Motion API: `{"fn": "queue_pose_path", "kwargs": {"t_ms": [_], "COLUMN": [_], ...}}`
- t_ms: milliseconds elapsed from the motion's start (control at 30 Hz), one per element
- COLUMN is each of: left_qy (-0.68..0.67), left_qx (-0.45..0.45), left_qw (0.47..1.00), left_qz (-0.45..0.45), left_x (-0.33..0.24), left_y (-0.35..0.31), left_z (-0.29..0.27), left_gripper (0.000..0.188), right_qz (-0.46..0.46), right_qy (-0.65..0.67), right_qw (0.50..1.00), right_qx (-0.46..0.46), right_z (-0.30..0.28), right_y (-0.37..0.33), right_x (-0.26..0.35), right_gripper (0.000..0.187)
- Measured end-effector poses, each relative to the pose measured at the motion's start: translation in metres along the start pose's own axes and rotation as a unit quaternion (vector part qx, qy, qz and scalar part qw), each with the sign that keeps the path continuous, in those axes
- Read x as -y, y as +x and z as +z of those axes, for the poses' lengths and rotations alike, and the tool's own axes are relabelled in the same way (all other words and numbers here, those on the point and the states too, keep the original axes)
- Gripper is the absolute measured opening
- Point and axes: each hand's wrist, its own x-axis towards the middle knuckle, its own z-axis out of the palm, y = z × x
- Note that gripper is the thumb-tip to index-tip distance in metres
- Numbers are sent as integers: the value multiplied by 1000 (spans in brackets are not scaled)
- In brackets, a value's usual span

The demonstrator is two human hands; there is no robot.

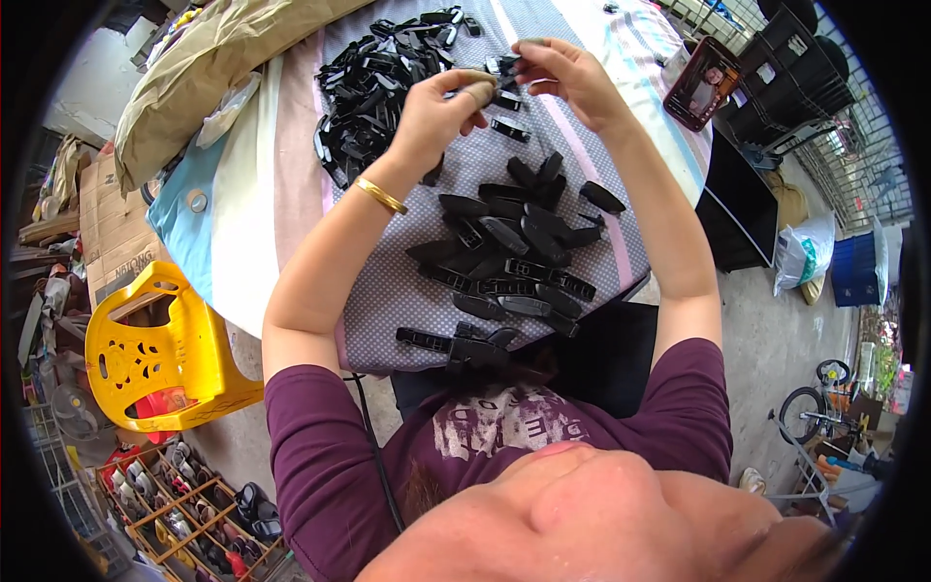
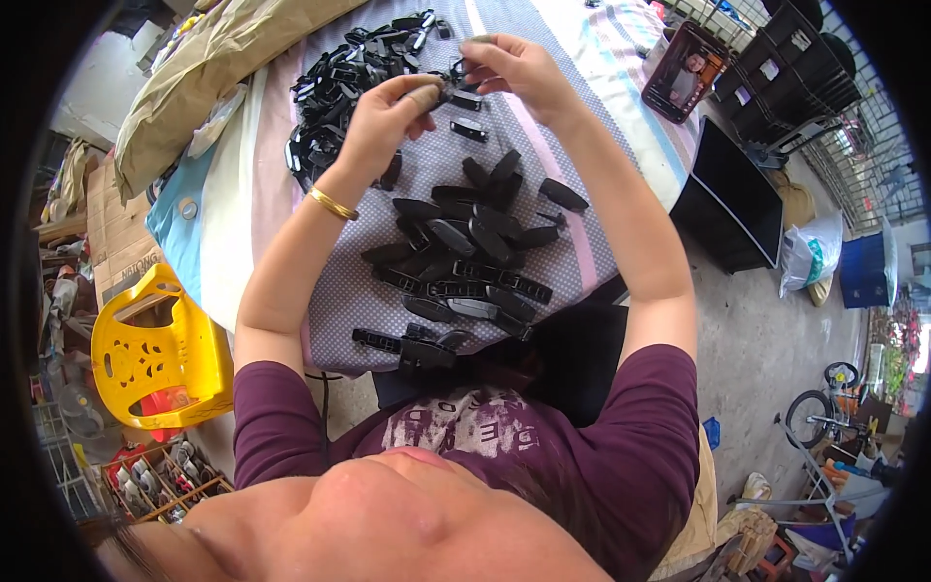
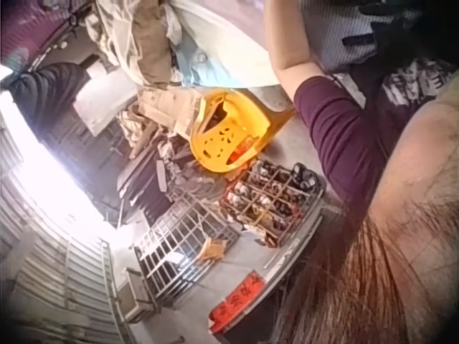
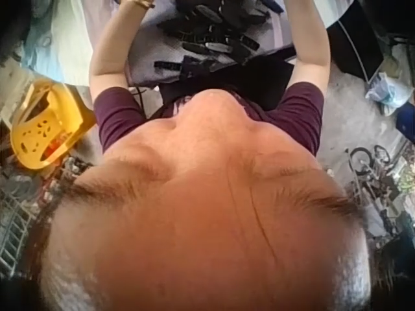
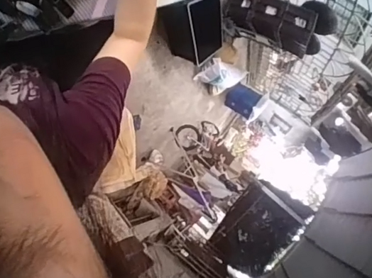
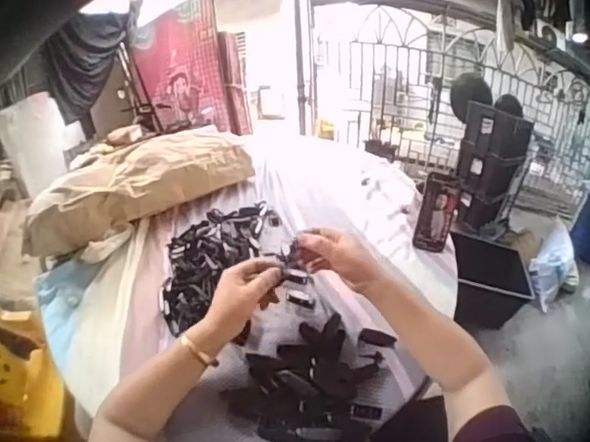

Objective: Assembling black plastic buckle or clip components by hand at a table.

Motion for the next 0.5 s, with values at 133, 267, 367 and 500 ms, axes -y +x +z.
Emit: {"fn": "queue_pose_path", "kwargs": {"t_ms": [133, 267, 367, 500], "left_qy": [-129, -123, -105, -68], "left_qx": [68, 64, 43, 13], "left_qw": [989, 990, 993, 995], "left_qz": [13, 22, 27, 75], "left_x": [-3, -4, 0, 0], "left_y": [3, 2, 4, 2], "left_z": [-5, -8, -9, -3], "left_gripper": [30, 33, 31, 29], "right_qz": [-133, -183, -209, -238], "right_qy": [-61, -127, -119, -171], "right_qw": [987, 972, 969, 955], "right_qx": [-70, -74, -53, -51], "right_z": [13, 27, 32, 34], "right_y": [-9, -21, -28, -30], "right_x": [-10, -7, -3, -7], "right_gripper": [20, 30, 40, 39]}}
